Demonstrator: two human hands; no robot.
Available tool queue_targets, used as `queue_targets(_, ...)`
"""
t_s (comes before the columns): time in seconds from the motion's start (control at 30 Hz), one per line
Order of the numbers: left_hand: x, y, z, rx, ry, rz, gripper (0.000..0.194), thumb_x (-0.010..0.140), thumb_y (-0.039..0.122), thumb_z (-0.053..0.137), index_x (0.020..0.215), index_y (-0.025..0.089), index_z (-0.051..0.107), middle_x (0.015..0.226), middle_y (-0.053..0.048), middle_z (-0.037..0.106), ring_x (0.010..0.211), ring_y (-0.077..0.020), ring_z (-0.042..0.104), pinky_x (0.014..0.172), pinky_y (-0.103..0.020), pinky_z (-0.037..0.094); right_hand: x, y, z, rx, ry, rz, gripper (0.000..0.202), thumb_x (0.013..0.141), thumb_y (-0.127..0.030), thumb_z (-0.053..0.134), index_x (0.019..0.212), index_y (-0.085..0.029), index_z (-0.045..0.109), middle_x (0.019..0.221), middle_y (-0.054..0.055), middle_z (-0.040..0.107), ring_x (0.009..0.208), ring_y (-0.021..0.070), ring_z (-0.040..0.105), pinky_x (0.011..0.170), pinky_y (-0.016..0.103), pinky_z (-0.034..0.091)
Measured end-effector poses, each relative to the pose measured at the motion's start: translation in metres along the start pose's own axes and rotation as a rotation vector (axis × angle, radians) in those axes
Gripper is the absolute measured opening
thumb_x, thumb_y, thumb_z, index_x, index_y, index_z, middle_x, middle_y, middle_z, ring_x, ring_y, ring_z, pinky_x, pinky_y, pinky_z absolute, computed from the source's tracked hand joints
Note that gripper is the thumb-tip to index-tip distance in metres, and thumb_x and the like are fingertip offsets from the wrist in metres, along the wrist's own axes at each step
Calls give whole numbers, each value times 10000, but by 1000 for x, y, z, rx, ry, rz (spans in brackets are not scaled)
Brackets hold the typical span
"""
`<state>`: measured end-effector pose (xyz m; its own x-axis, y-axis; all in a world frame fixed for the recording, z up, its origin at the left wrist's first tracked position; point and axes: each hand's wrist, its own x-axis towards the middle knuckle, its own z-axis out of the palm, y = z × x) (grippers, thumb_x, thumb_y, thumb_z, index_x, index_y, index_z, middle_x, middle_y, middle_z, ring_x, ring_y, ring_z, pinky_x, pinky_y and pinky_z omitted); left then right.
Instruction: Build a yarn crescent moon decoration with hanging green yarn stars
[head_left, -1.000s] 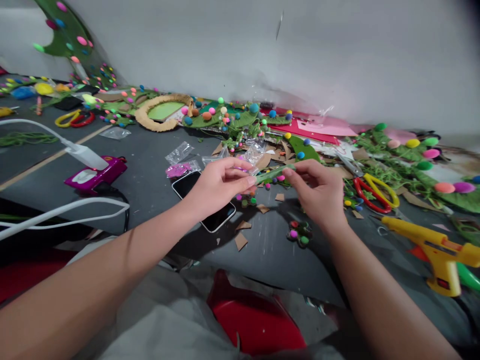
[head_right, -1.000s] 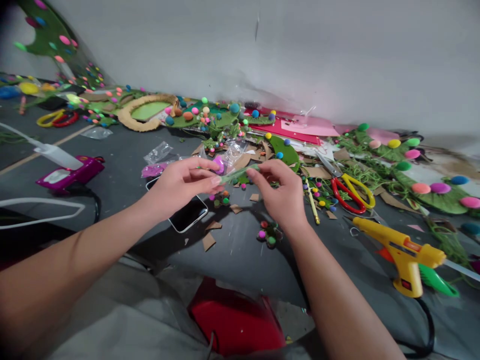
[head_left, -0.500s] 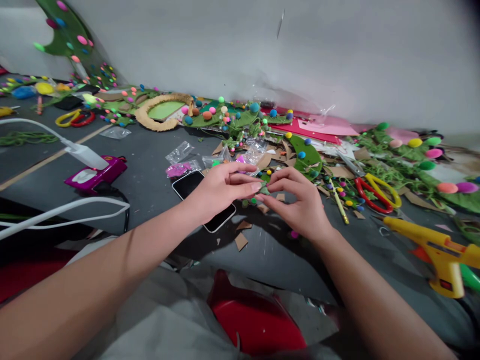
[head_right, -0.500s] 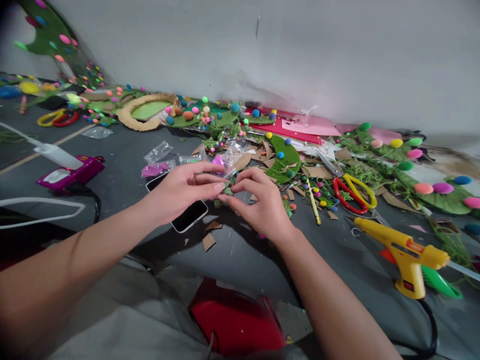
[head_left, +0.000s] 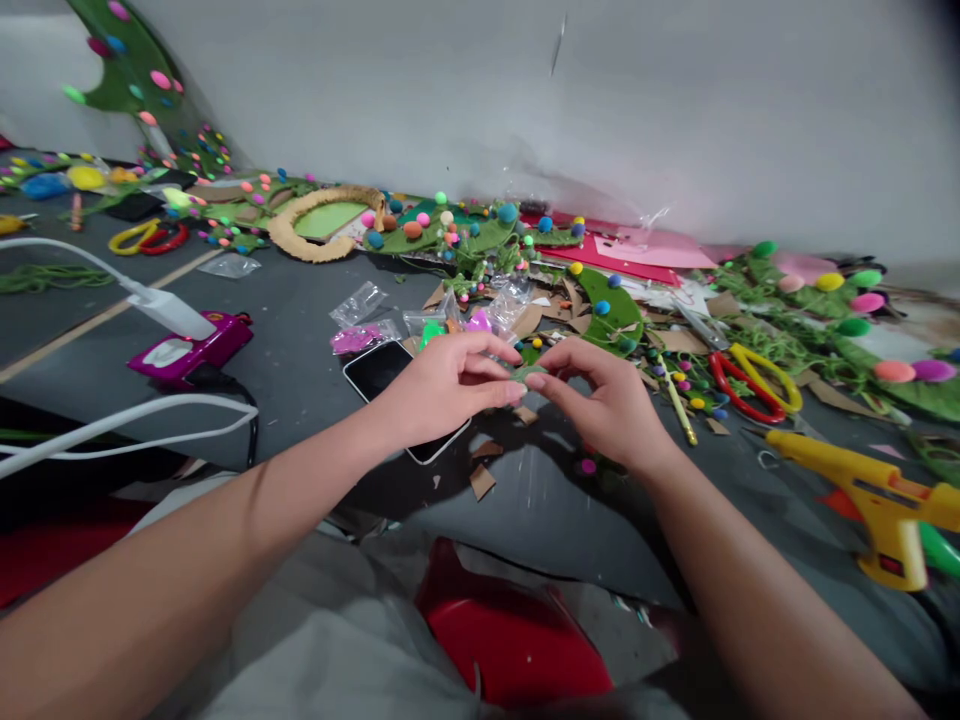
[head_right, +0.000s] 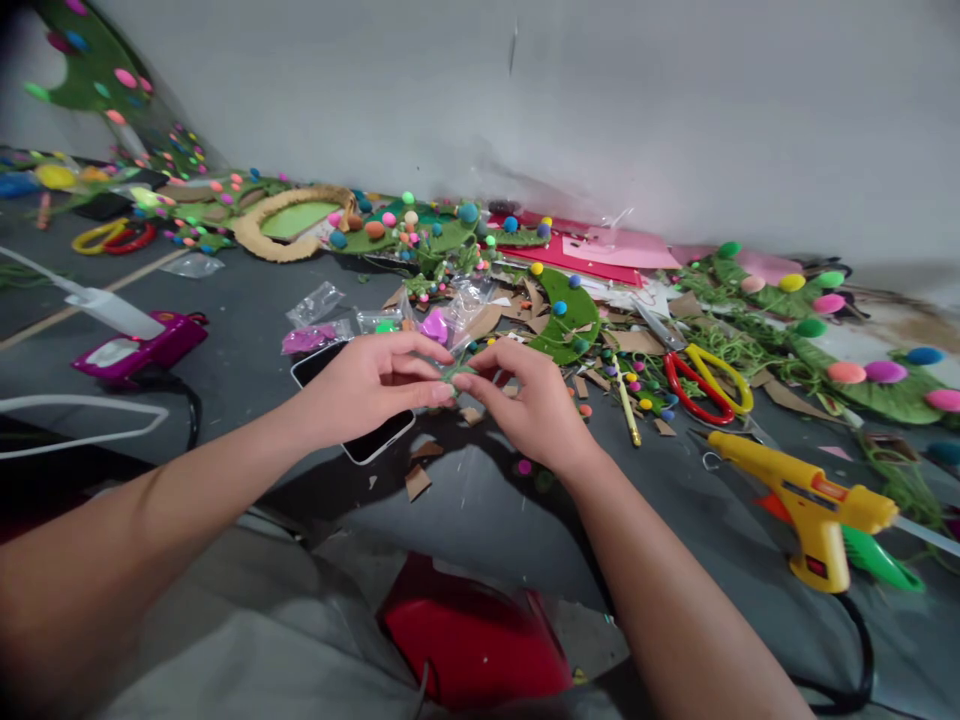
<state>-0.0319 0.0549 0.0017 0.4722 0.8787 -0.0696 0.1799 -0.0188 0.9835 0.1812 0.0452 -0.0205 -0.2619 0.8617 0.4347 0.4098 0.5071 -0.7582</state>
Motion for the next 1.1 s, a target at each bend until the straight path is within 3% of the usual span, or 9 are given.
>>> queue_targets(0.2,1,-1,-2,47,35,26,251,837,254,784,1044,157,679,910,-51,796,878,-186,760,826,-309,592,3,15,-14,-132,270,127,174,875,-355,740,843,-195,680,814,19,689,712,147,616,676,298,501)
queue_targets(0.3,3,-5,-2,27,23,-11,369,823,262,801,1141,143,656,1002,-86,782,931,-210,757,855,-343,592,4,20,-22,-192,383,154,218,853,-401,762,922,-199,720,888,42,721,747,161,627,703,318,513)
queue_targets(0.37,3,-6,-1,-62,22,-36,509,794,235,825,1243,134,605,1094,-117,762,993,-232,752,884,-367,593,4,18,-22,-140,363,187,286,837,-437,773,1002,-206,733,959,54,740,779,169,642,711,324,525)
queue_targets(0.47,4,-5,2,-208,12,-62,639,762,155,835,1327,118,538,1184,-148,736,1075,-240,736,943,-380,587,2,10,-11,-12,203,200,346,831,-453,778,1079,-215,733,1032,61,744,865,185,671,757,332,543)
queue_targets(0.6,3,-3,4,-196,-1,-22,634,771,166,836,1331,117,542,1072,-102,763,987,-201,748,927,-359,584,-3,3,7,85,35,109,262,865,-386,755,1068,-222,731,1010,43,736,885,173,659,801,326,535)
queue_targets(0.77,3,-4,3,-62,8,52,571,791,315,847,1281,160,599,922,-38,767,874,-176,740,832,-315,574,-3,0,9,152,34,107,175,835,-344,782,898,-196,714,862,20,699,813,154,621,745,292,507)
queue_targets(0.9,3,-2,1,10,48,87,434,826,291,814,1210,165,655,871,-25,785,816,-152,734,784,-277,571,0,-1,3,235,31,175,226,836,-395,774,810,-190,684,787,0,660,715,125,583,657,259,474)
queue_targets(1.1,3,-2,-3,16,70,52,381,837,293,801,1172,155,683,934,-55,797,880,-172,755,836,-296,590,4,6,-12,131,221,311,290,821,-461,777,808,-179,708,719,5,659,641,120,572,601,255,455)
